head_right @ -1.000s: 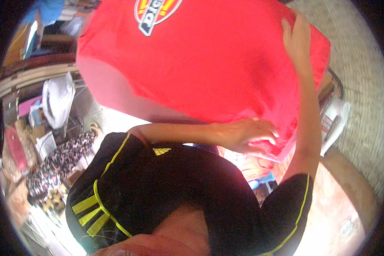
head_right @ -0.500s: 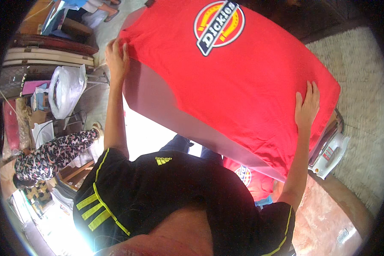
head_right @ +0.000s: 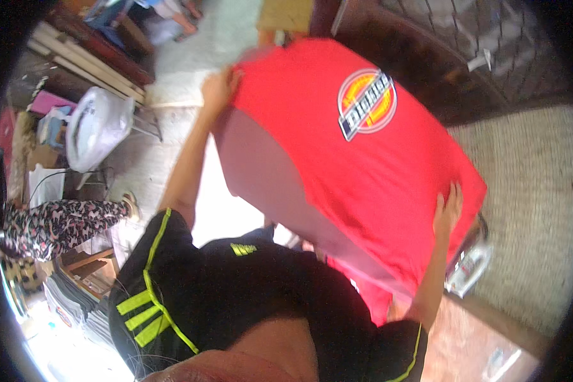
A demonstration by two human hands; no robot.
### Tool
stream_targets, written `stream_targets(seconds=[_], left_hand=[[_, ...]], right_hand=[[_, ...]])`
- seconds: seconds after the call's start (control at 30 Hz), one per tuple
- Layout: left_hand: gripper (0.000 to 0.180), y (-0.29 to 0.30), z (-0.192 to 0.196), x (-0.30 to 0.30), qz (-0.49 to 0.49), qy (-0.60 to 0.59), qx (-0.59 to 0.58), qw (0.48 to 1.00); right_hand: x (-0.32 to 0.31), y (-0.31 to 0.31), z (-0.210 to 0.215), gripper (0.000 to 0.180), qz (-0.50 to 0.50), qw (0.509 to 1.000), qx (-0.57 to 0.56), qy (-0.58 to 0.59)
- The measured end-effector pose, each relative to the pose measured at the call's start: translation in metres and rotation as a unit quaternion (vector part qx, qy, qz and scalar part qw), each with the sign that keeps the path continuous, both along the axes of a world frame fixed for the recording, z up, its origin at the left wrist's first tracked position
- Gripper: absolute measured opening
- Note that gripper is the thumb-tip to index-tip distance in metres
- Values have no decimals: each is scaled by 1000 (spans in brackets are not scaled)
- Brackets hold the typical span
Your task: The person irons a red t-shirt on a pink ironing board. They smooth the fabric with their hands, use a white steam iron to press the front and back, and flip the shirt to iron different sections.
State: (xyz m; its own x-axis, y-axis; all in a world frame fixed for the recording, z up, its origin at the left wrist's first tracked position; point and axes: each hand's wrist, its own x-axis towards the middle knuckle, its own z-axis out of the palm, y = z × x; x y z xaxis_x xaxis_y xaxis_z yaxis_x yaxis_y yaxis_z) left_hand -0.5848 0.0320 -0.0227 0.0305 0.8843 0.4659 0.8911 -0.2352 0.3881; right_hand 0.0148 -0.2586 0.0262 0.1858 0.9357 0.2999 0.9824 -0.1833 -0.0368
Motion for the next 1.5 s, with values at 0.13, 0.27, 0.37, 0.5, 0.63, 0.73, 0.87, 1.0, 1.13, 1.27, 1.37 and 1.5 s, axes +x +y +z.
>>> stream_targets(seconds=[0.13, 0.27, 0.37, 0.5, 0.63, 0.73, 0.87, 1.0, 1.13, 1.27, 1.37, 1.5], left_hand=[[38, -2, 14, 5, 15, -9, -7, 1000], [40, -1, 19, 4, 40, 23, -13, 999], [40, 3, 13, 8, 47, 27, 53, 997], [39, 8, 4, -2, -3, -3, -3, 1000], [42, -9, 29, 22, 2, 50, 113, 992], [54, -35, 31, 59, -117, 40, 97, 988], [60, -51, 22, 84, -179, 136, 47, 973], [59, -41, 2, 78, -150, 217, 6, 965], [56, -37, 5, 90, -160, 212, 50, 963], [49, -74, 11, 118, -224, 101, 127, 961], [36, -144, 29, 140, -425, -95, 30, 900], [30, -210, 42, 143, -537, -57, -68, 839]], right_hand=[[8, -11, -11, 50, -31, 999, -3, -21], [2, -12, -9, 48, -33, 999, 6, -19], [4, -14, -11, 48, -26, 999, 19, -24], [12, -14, -10, 50, -18, 998, 25, -57], [6, -8, -9, 49, -29, 999, 25, -23], [9, -12, -12, 48, -30, 998, 38, -29], [13, -15, -12, 49, -28, 998, 43, -24], [18, -8, -16, 52, -40, 999, 31, -18], [31, -2, -30, 52, -74, 996, 40, -4], [-1, 9, -45, 46, -62, 995, 29, 75], [-115, 2, -3, 34, 109, 965, 91, 219], [-225, -38, 17, 22, 181, 936, 53, 296]])
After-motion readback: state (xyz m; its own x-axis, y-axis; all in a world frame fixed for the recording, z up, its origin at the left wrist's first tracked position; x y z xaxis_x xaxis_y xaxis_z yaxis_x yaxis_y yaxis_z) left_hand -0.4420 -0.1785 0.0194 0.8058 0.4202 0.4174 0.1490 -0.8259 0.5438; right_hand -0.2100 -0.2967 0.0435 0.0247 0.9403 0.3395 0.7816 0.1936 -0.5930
